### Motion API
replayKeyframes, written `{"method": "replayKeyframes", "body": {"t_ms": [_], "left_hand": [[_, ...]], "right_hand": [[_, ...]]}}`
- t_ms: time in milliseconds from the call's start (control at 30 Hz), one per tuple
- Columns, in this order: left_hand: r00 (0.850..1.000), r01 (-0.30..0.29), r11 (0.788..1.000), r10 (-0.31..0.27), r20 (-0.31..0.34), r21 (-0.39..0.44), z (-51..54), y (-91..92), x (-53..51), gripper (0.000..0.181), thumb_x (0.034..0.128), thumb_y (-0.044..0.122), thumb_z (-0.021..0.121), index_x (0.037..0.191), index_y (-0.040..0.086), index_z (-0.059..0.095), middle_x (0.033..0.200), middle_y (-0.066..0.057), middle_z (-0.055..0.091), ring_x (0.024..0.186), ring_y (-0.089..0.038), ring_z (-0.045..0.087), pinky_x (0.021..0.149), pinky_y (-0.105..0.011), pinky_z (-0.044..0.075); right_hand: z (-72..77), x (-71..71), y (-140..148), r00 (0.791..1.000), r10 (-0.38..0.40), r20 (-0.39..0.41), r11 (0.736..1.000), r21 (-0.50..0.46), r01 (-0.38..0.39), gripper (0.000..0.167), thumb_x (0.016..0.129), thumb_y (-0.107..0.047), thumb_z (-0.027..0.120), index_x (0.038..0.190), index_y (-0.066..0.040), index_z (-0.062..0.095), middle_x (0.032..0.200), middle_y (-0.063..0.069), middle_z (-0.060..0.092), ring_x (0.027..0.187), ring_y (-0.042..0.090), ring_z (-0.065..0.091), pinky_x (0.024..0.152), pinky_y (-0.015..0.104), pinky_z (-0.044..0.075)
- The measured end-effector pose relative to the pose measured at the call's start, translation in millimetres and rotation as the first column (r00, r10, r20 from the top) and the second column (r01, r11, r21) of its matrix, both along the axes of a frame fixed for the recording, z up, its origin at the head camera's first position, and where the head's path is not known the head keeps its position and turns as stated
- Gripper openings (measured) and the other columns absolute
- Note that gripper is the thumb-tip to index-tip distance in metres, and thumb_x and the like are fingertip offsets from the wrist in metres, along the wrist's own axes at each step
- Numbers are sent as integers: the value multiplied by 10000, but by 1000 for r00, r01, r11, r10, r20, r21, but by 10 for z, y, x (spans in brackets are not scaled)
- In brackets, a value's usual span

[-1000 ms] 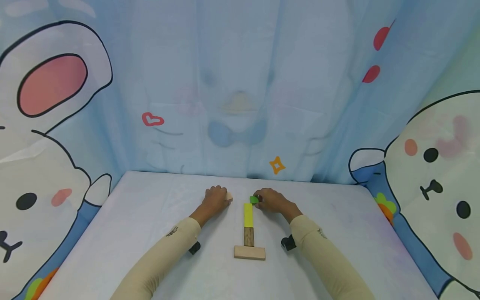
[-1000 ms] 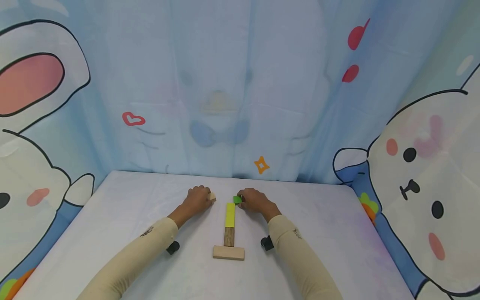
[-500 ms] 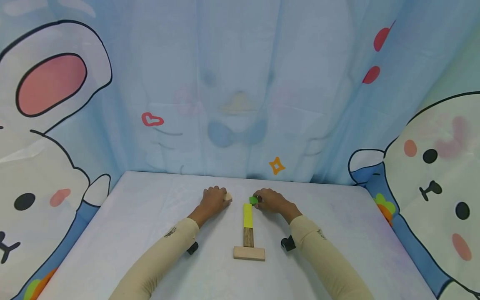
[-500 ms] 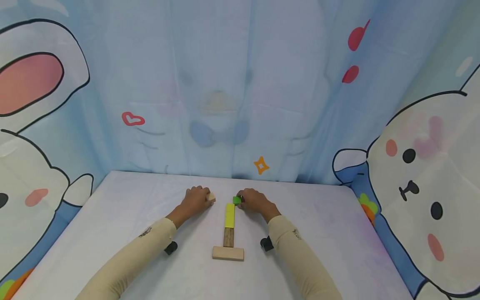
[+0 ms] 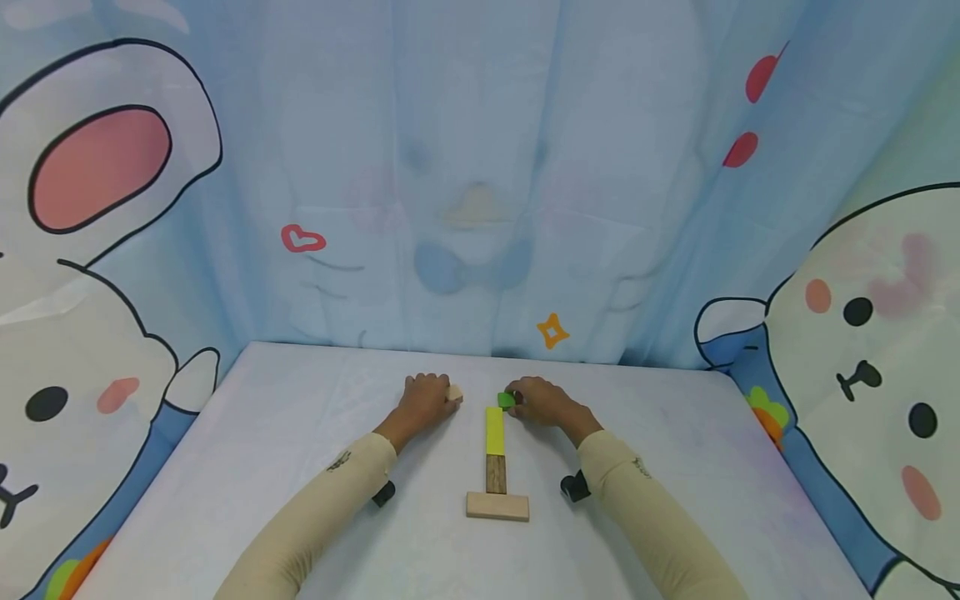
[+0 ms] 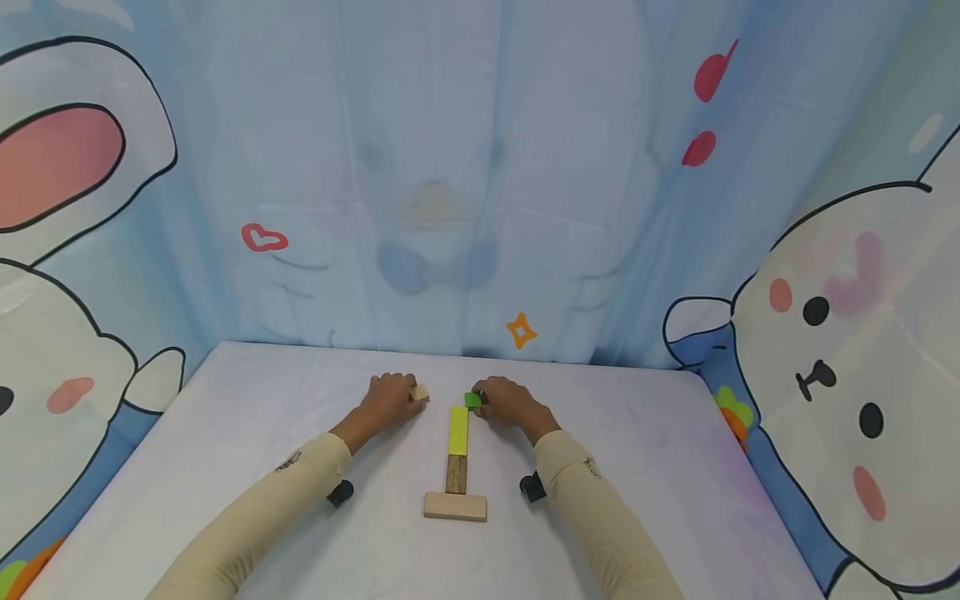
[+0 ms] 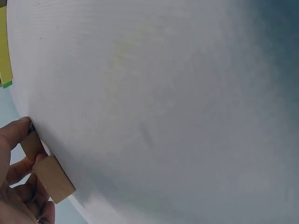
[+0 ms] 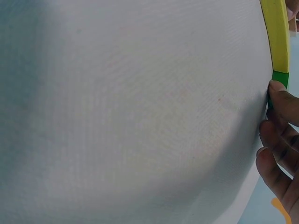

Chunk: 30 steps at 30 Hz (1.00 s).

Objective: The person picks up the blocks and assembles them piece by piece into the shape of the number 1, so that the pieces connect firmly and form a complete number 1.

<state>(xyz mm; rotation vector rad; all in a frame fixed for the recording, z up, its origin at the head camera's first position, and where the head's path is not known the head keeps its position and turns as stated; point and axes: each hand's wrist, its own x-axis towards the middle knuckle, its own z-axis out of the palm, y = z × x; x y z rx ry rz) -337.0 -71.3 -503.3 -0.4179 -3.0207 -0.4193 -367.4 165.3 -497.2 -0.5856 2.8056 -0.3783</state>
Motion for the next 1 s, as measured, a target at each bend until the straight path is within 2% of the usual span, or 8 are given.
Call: {"method": "replayKeyframes", "body": {"t_ms": [167, 400, 533, 733, 1000], "left_hand": [[1000, -4, 1000, 4, 18, -11, 36, 10, 11, 314, 941, 321, 713, 1044, 28, 672, 862, -90, 668, 797, -228, 575, 811, -426, 429], [1000, 1, 999, -1, 10, -44, -11, 10, -27, 294, 935, 294, 718, 994, 8, 684, 823, -87, 656, 759, -215, 547, 810, -427, 441], [1000, 12, 999, -12, 16, -51, -2, 10, -19, 273, 951, 272, 693, 989, 2, 684, 810, -81, 645, 742, -205, 526, 814, -424, 444], [1000, 25, 999, -25, 8, -28, 18, 9, -1, 264, 949, 258, 692, 990, -3, 679, 818, -89, 651, 747, -210, 537, 800, -421, 436], [999, 24, 1000, -24, 21, -7, 29, 2, 9, 264, 950, 244, 696, 1006, -14, 680, 832, -97, 669, 747, -204, 537, 810, -415, 445]], "right_hand": [[-2, -1, 2, 1000, -3, 1, 1000, 0, 3, 376, 927, -218, 736, 1264, -73, 658, 1041, 36, 662, 927, 174, 574, 878, 409, 509], [-8, 7, 0, 1000, 5, -6, 1000, -21, -5, 358, 927, -202, 734, 1253, -71, 666, 1052, 44, 667, 944, 183, 579, 897, 416, 508], [31, 34, 8, 1000, 20, -11, 999, -29, -20, 349, 928, -191, 731, 1244, -57, 668, 1052, 55, 670, 949, 190, 585, 897, 423, 509], [68, 61, 15, 1000, 25, -15, 999, -32, -25, 360, 928, -187, 730, 1252, -45, 661, 1051, 65, 667, 947, 198, 584, 891, 425, 507], [44, 49, 13, 999, 37, -26, 999, -25, -38, 360, 931, -193, 727, 1252, -47, 658, 1045, 62, 665, 933, 186, 582, 871, 414, 508]]}}
